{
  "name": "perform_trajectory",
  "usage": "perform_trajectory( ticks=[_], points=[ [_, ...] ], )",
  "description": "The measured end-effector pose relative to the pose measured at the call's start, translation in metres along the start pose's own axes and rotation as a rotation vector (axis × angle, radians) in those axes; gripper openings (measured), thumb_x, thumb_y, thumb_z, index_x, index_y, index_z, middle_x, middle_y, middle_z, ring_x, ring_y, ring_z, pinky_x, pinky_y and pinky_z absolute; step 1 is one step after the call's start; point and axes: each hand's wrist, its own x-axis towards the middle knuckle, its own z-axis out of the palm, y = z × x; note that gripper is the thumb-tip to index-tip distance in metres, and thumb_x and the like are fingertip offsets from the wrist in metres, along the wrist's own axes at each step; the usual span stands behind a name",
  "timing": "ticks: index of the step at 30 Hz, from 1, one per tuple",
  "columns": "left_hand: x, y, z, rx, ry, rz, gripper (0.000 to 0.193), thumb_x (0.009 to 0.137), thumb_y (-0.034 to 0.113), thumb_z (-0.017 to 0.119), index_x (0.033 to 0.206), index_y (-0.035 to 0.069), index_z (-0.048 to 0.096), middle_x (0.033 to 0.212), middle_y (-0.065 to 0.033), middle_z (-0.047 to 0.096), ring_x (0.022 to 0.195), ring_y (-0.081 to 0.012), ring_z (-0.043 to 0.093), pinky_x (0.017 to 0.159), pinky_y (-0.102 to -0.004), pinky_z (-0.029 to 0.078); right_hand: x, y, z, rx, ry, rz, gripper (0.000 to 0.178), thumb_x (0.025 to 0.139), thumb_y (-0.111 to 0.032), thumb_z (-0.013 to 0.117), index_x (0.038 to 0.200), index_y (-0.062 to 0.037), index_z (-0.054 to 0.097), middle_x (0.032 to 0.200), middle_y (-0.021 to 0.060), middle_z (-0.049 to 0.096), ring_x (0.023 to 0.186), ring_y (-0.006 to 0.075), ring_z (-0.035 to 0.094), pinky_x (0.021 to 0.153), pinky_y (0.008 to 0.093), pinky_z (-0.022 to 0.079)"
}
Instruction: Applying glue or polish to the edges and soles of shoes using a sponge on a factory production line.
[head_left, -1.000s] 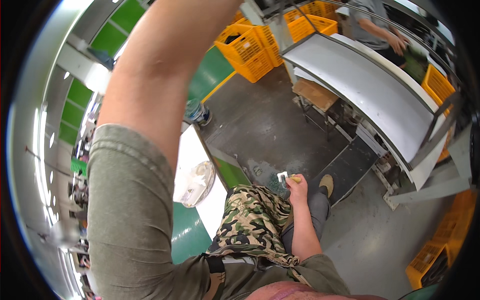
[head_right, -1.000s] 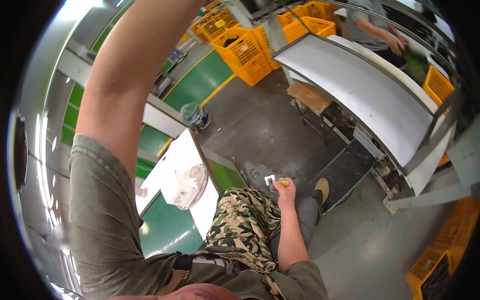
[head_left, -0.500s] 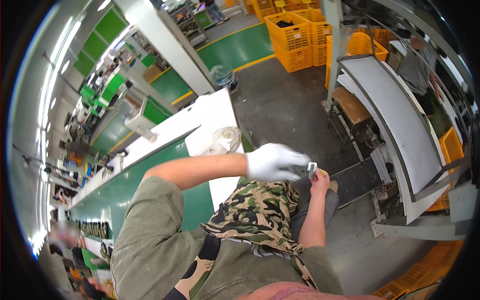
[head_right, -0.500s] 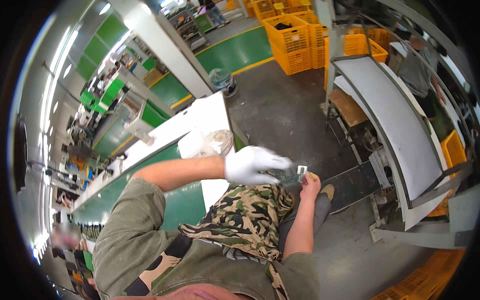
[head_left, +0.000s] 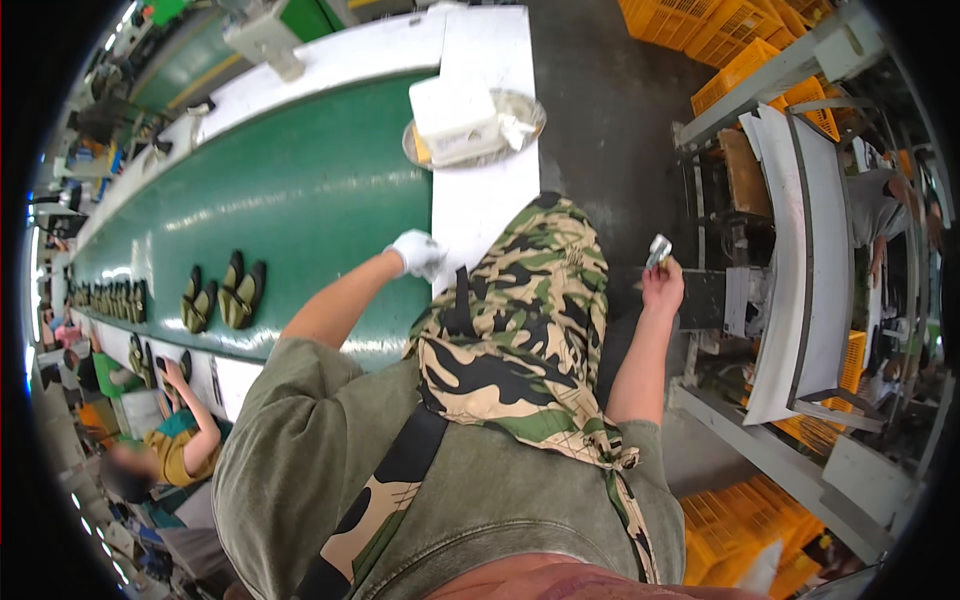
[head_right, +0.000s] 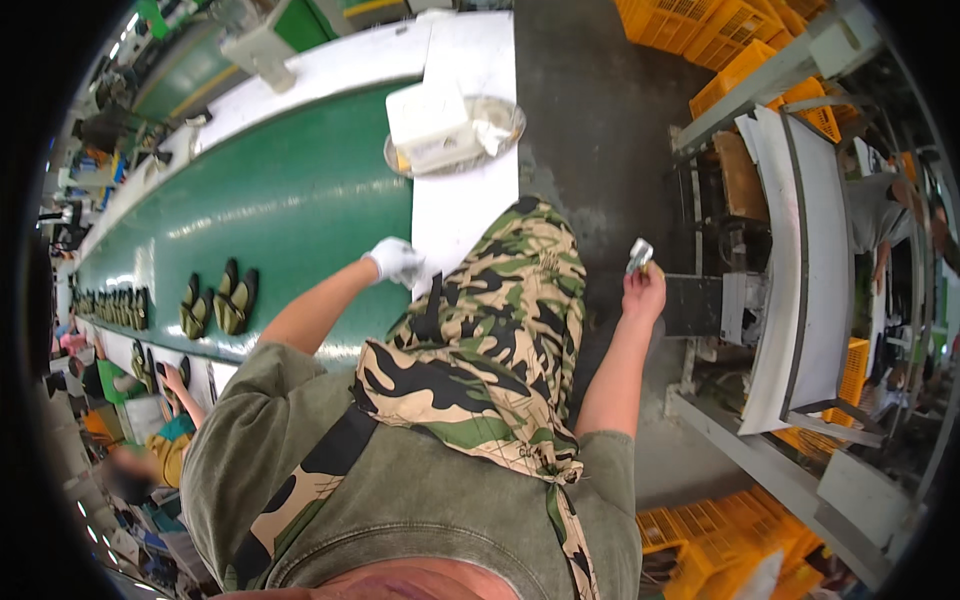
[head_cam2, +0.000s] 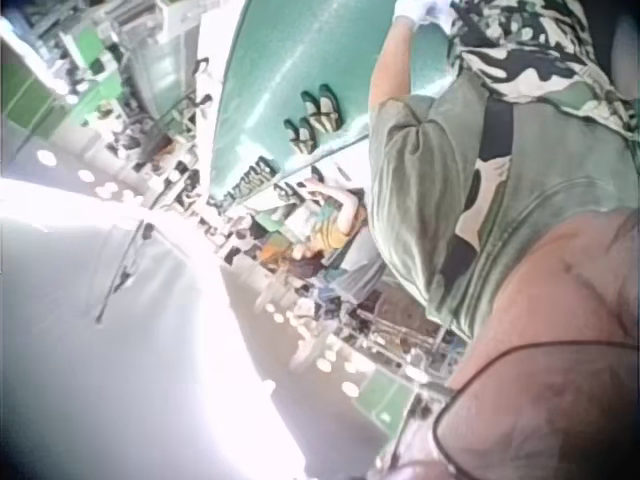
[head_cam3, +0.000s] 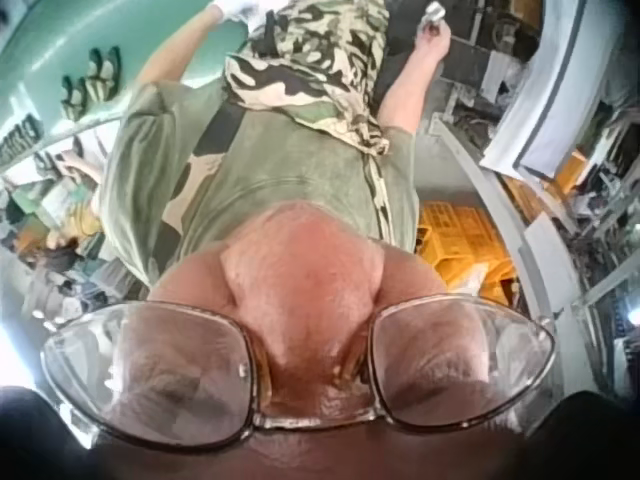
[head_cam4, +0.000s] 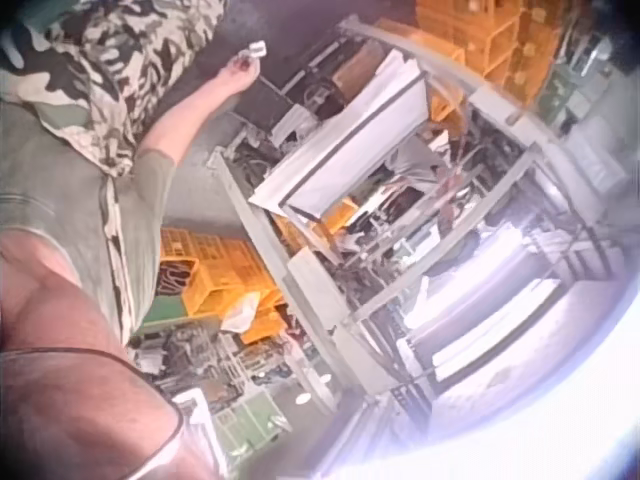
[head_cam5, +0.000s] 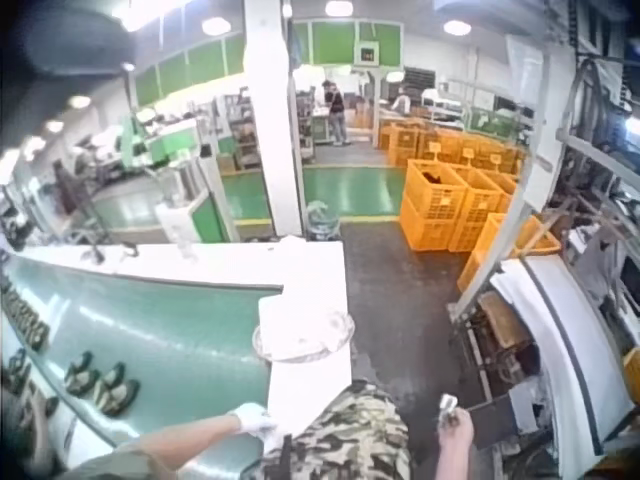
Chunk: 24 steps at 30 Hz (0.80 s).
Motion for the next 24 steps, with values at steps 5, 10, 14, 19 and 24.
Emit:
perform_trajectory(
  ticks=[5, 10, 14, 19, 24],
  points=[
    [0.047, -0.01, 0.014, -0.519, -0.006, 0.111, 0.028, 0.092, 0.031, 0.068, 0.098, 0.005, 0.072, 0.091, -0.0093, 0.074, 0.076, -0.0204, 0.072, 0.067, -0.0368, 0.057, -0.015, -0.004, 0.103, -0.267, -0.195, -0.064, 0.021, 0.087, -0.011, 0.073, 0.105, -0.0094, 0.062, 0.092, 0.0046, 0.067, 0.084, 0.019, 0.065, 0.069, 0.0347, 0.049],
    [0.063, 0.034, 0.005, -0.545, -0.063, 0.068, 0.028, 0.094, 0.037, 0.065, 0.096, 0.009, 0.071, 0.09, -0.0058, 0.075, 0.074, -0.0184, 0.071, 0.059, -0.0323, 0.049, -0.015, 0.023, 0.194, -0.563, -0.27, -0.114, 0.024, 0.084, -0.013, 0.078, 0.103, -0.0105, 0.063, 0.093, 0.0015, 0.068, 0.083, 0.016, 0.065, 0.069, 0.0321, 0.048],
    [0.082, 0.035, 0.005, -0.667, -0.074, -0.05, 0.024, 0.094, 0.035, 0.062, 0.089, 0.013, 0.069, 0.089, -0.007, 0.075, 0.074, -0.0202, 0.071, 0.064, -0.0342, 0.05, -0.016, 0.056, 0.261, -0.814, -0.245, -0.274, 0.021, 0.079, -0.012, 0.081, 0.095, -0.0082, 0.067, 0.085, -0.0017, 0.066, 0.074, 0.009, 0.061, 0.062, 0.0252, 0.044],
    [0.092, 0.038, 0.002, -0.677, -0.149, -0.175, 0.022, 0.09, 0.035, 0.063, 0.088, 0.014, 0.069, 0.087, -0.0059, 0.076, 0.076, -0.0245, 0.073, 0.073, -0.0418, 0.052, 0.003, 0.082, 0.313, -1.024, -0.314, -0.515, 0.02, 0.074, -0.011, 0.083, 0.088, -0.002, 0.072, 0.077, -0.0026, 0.065, 0.068, 0.0063, 0.055, 0.06, 0.0245, 0.044],
    [0.09, 0.043, 0.002, -0.669, -0.13, -0.187, 0.026, 0.091, 0.037, 0.063, 0.089, 0.012, 0.068, 0.09, -0.0083, 0.075, 0.079, -0.0279, 0.073, 0.074, -0.0454, 0.053, 0.021, 0.102, 0.347, -1.434, -0.39, -0.76, 0.025, 0.076, -0.021, 0.079, 0.093, -0.0033, 0.074, 0.074, 0.0049, 0.069, 0.068, 0.0138, 0.063, 0.066, 0.0294, 0.049]
  ],
)
